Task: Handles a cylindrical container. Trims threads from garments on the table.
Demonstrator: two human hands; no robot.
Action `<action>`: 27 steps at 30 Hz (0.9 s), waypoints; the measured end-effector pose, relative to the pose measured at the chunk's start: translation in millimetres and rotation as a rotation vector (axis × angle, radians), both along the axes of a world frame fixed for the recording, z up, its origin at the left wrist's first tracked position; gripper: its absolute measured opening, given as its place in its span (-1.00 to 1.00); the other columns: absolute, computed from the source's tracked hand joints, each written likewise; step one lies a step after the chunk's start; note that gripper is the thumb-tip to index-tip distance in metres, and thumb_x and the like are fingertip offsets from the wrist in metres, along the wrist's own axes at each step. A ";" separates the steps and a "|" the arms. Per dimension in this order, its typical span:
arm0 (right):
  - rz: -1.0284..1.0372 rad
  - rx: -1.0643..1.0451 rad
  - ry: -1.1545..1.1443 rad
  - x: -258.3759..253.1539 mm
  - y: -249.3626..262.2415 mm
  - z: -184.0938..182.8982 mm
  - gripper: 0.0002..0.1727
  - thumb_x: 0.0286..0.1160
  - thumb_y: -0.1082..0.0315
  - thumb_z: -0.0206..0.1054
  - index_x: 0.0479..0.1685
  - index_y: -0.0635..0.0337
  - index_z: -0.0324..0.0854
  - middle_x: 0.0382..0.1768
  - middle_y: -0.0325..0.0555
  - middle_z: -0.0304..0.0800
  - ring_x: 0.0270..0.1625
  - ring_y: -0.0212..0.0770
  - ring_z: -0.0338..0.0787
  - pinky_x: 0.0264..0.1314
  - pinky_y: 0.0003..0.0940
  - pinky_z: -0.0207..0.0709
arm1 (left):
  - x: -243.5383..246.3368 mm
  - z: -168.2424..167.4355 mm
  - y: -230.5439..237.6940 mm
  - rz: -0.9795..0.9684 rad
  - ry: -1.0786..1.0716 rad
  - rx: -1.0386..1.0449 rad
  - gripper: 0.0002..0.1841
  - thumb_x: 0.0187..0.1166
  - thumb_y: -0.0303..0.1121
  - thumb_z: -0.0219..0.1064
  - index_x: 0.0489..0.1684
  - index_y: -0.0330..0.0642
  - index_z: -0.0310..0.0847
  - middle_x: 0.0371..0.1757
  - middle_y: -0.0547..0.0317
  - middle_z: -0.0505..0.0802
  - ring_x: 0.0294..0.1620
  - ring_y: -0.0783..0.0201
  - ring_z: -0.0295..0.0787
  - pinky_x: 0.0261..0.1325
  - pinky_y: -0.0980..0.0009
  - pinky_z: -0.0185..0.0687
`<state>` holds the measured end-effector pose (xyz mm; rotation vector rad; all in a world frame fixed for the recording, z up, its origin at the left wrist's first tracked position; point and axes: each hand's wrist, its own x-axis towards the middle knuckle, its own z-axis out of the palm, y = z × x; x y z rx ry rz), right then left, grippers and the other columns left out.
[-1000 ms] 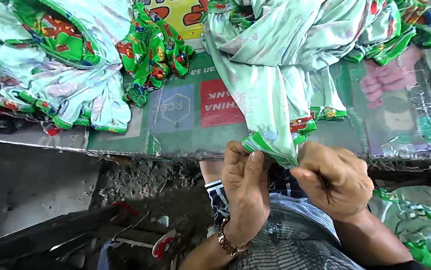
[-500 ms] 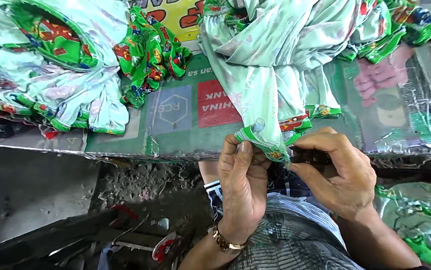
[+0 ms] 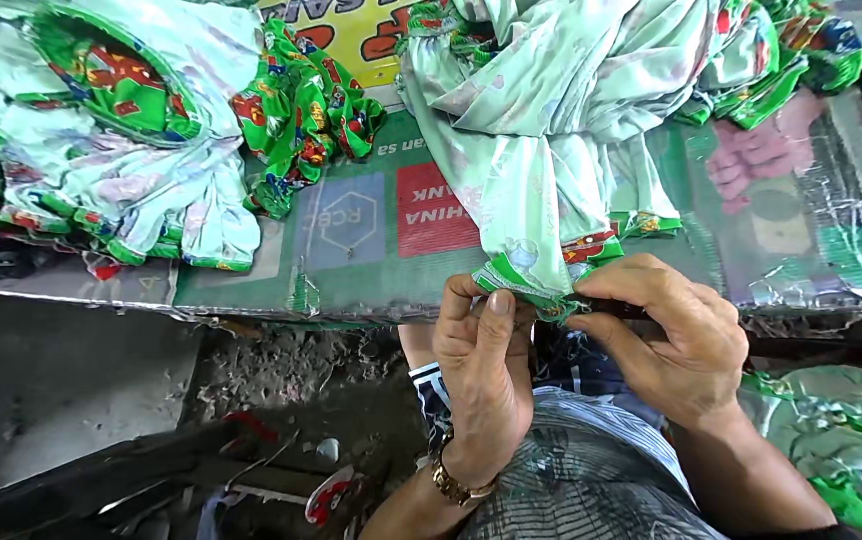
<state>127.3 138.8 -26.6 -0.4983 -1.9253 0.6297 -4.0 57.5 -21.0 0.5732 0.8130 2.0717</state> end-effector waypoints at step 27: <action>0.009 0.026 0.043 2.4 -9.6 -1.4 -0.83 0.56 0.31 0.47 -0.07 0.15 0.62 -0.22 -0.26 0.72 -0.22 -0.56 0.70 -0.18 -0.75 0.59 | -5.5 3.4 1.4 -0.092 -0.255 -0.038 -0.89 0.73 -0.32 0.25 -0.08 -0.09 0.69 -0.19 0.06 0.85 -0.16 0.24 0.91 -0.01 0.26 0.87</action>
